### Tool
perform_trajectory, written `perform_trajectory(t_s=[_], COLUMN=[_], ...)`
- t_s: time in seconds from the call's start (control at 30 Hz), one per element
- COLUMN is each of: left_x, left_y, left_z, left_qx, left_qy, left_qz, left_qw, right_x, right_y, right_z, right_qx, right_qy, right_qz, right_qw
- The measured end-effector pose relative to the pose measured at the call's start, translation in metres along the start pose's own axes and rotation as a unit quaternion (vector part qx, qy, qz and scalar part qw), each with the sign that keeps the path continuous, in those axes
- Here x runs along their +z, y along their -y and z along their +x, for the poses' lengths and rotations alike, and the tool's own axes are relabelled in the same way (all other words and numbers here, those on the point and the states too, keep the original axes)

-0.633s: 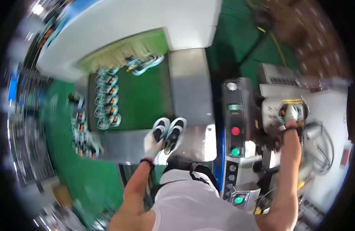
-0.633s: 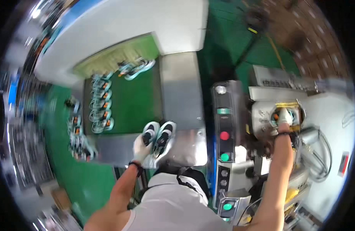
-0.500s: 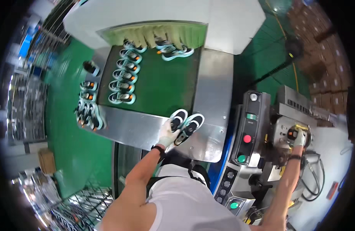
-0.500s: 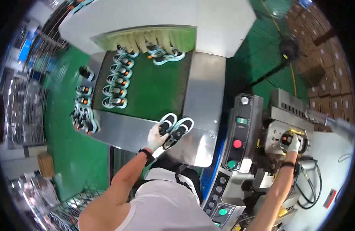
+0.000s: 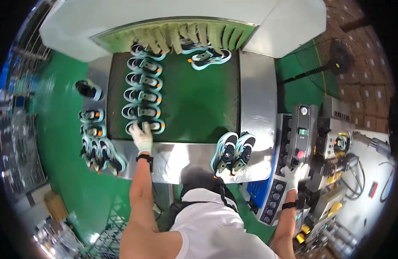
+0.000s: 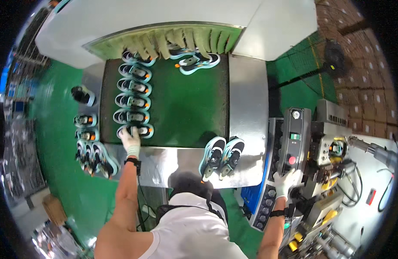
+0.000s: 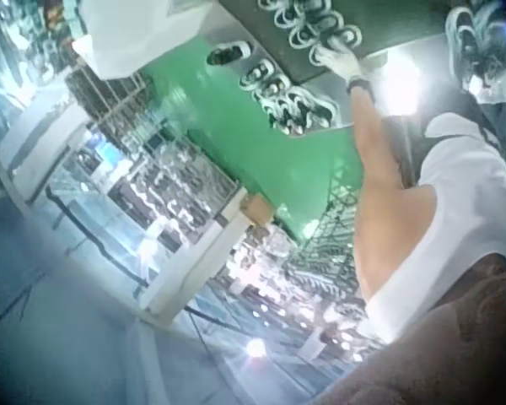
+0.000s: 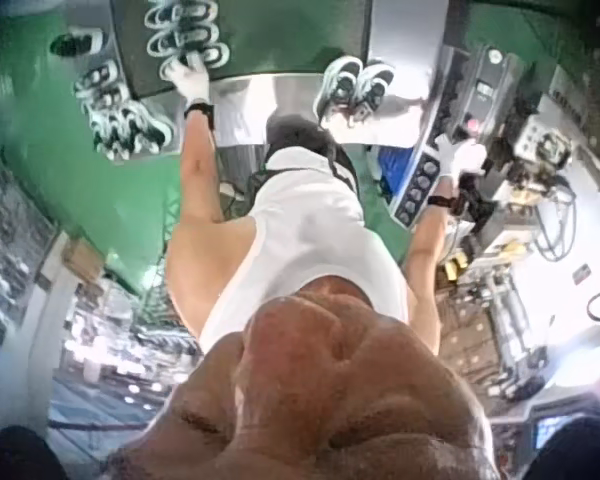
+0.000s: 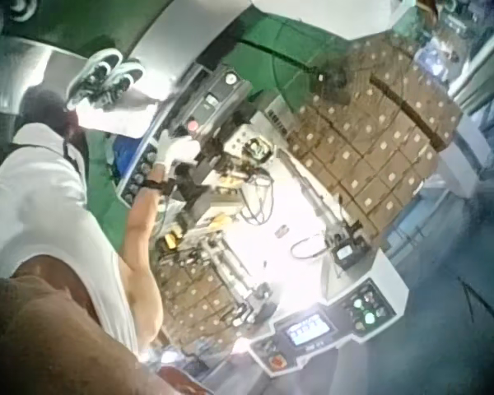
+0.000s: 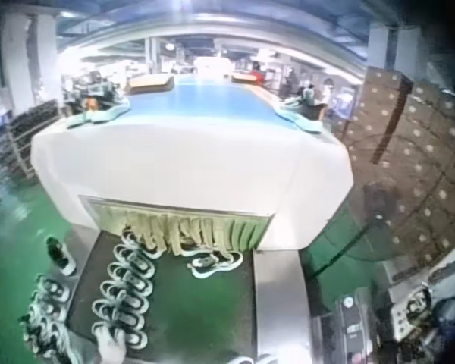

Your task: Operating a heat-setting and sole-pressing machine in a shoe factory.

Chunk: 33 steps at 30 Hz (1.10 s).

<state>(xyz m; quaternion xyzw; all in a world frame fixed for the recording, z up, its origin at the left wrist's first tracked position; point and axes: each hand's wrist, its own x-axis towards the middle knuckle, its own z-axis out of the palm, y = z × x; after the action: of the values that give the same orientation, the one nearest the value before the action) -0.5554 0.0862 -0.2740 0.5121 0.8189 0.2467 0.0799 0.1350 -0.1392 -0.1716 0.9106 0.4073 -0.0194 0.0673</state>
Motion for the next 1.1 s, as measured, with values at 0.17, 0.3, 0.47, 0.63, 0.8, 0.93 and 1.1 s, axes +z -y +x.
perform_trajectory(t_s=[0.17,0.3,0.47,0.63,0.8,0.93,1.1], left_x=[-0.022,-0.055,-0.072,-0.097,-0.161,-0.202,-0.189], left_y=[0.061,-0.029,-0.178,-0.350,-0.470,-0.541,-0.555], left_z=[0.083,0.068,-0.023,-0.165,-0.311,-0.441,-0.552], left_qx=[0.010,0.080,0.390,0.597,0.624,0.759,0.625], left_qy=[0.094,0.150,0.270,0.411,0.584,0.402,0.584], left_qz=[0.032,-0.095,-0.188,-0.307,-0.359,-0.456,-0.435], left_qw=[0.995,0.981,0.860,0.616,0.374,0.235,0.280], right_x=[-0.056,-0.073,-0.138,-0.143,-0.190,-0.199,-0.119], right_y=[0.090,0.147,0.242,0.209,0.048,-0.056,-0.118], right_z=[-0.045,-0.112,-0.172,-0.175,-0.247,-0.351,-0.430], right_qx=[0.029,-0.007,-0.148,-0.085,0.153,0.206,0.175], right_qy=[0.066,0.116,0.170,0.086,-0.026,-0.151,-0.304], right_qz=[0.257,0.386,0.510,0.480,0.597,0.837,0.881], right_qw=[0.964,0.915,0.830,0.869,0.787,0.484,0.318])
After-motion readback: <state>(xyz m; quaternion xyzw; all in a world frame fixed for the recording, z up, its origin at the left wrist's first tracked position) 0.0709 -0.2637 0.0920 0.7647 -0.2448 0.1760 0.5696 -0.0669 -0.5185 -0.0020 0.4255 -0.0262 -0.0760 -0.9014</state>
